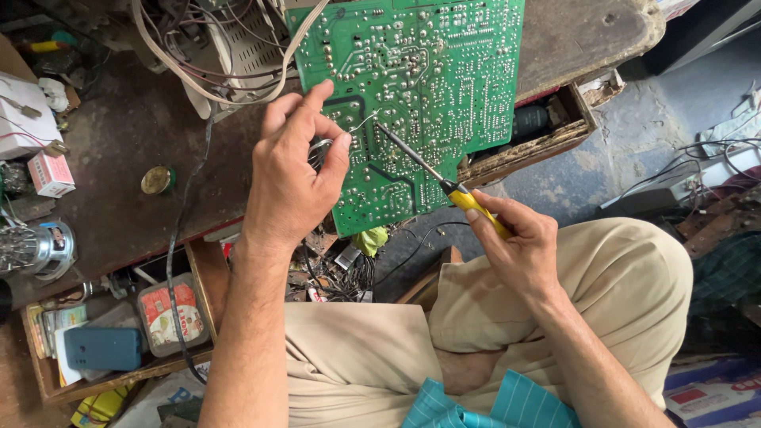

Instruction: The person sits cross-legged and uses a soldering iron and solder wire to reflow or repair solder joints on a green circuit board. They hold the board with one hand and apply heat and solder with the other, moving across multiple points on the board.

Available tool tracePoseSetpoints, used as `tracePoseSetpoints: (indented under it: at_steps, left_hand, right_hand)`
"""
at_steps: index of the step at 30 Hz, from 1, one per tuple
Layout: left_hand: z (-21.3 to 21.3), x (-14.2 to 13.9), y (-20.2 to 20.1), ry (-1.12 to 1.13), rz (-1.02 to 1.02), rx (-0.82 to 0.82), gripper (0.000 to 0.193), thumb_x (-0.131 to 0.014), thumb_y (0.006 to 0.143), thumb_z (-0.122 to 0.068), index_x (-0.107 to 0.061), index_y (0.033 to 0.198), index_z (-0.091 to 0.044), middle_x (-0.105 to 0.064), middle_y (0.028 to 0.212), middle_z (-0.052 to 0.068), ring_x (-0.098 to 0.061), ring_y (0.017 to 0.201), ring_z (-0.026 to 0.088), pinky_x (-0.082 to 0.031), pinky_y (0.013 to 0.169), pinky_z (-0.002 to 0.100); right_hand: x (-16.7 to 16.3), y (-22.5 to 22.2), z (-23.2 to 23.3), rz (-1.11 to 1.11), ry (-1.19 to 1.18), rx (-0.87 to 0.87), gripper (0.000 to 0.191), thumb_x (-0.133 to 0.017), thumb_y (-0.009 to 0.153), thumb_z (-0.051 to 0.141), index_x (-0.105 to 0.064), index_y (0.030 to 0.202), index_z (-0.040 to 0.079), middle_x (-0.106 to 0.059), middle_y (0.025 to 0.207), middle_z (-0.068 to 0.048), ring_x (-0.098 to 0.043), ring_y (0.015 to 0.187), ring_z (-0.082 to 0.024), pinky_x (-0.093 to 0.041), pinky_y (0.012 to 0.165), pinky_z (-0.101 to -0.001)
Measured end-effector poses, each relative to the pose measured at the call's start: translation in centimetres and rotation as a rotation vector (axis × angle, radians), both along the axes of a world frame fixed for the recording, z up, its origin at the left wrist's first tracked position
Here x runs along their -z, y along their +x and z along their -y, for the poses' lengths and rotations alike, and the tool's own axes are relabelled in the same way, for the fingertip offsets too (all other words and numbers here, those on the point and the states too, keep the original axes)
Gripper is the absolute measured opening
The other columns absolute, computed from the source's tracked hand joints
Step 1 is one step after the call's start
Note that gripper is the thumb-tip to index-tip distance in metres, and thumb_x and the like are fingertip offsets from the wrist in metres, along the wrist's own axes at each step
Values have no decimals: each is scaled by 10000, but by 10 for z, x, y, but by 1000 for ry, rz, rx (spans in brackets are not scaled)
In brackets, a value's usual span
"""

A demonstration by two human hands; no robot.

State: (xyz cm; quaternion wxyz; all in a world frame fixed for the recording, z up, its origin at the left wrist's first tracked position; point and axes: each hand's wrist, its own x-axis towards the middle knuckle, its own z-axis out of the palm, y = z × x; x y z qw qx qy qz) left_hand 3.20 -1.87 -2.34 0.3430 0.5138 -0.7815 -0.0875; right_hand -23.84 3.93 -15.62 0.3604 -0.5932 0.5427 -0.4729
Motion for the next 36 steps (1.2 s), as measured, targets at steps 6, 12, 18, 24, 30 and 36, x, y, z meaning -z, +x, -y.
tracePoseSetpoints:
  at_steps: [6, 12, 18, 24, 30, 36]
  left_hand:
    - [3, -10, 2, 80, 16, 13, 479, -703, 956, -41, -586, 1414, 38, -749, 943, 40, -625, 1276, 267, -541, 1064, 407]
    - [6, -14, 5, 63, 14, 44, 385, -709, 912, -34, -638, 1282, 48, -745, 1006, 73, -648, 1240, 304, -544, 1053, 423]
    - [5, -12, 8, 73, 28, 50, 439, -713, 932, -39, -625, 1352, 51, -749, 985, 56, -654, 1256, 294, -544, 1077, 417]
    - [6, -14, 9, 88, 18, 63, 481, -712, 921, -34, -606, 1382, 56, -743, 973, 58, -652, 1251, 284, -541, 1076, 405]
    - [4, -16, 9, 87, 22, 72, 508, -711, 905, -21, -599, 1396, 51, -750, 952, 49, -642, 1275, 280, -530, 1094, 409]
    - [5, -14, 7, 77, 21, 63, 517, -710, 911, -18, -593, 1410, 54, -751, 957, 47, -641, 1263, 270, -534, 1093, 406]
  right_hand:
    - [1, 0, 0, 37, -3, -23, 263, -756, 952, 82, -744, 1205, 10, -652, 748, 37, -509, 643, 8, -409, 548, -189]
    - [2, 1, 0, 43, 1, -18, 261, -758, 952, 82, -746, 1202, 11, -648, 744, 32, -511, 641, 6, -405, 546, -190]
    - [4, 0, 1, 31, -30, -20, 257, -759, 953, 75, -746, 1201, 7, -649, 757, 25, -506, 645, 1, -404, 548, -193]
    - [6, -4, -2, 65, -98, 13, 242, -751, 964, 45, -740, 1203, 1, -711, 844, -9, -584, 700, -10, -454, 599, -188]
    - [7, -4, -3, 53, -92, 11, 243, -756, 955, 33, -740, 1195, 0, -720, 852, -19, -600, 709, -15, -466, 603, -186]
    - [5, -1, -1, 12, -113, 3, 246, -768, 944, 34, -749, 1188, 10, -708, 830, -24, -563, 666, -20, -440, 580, -200]
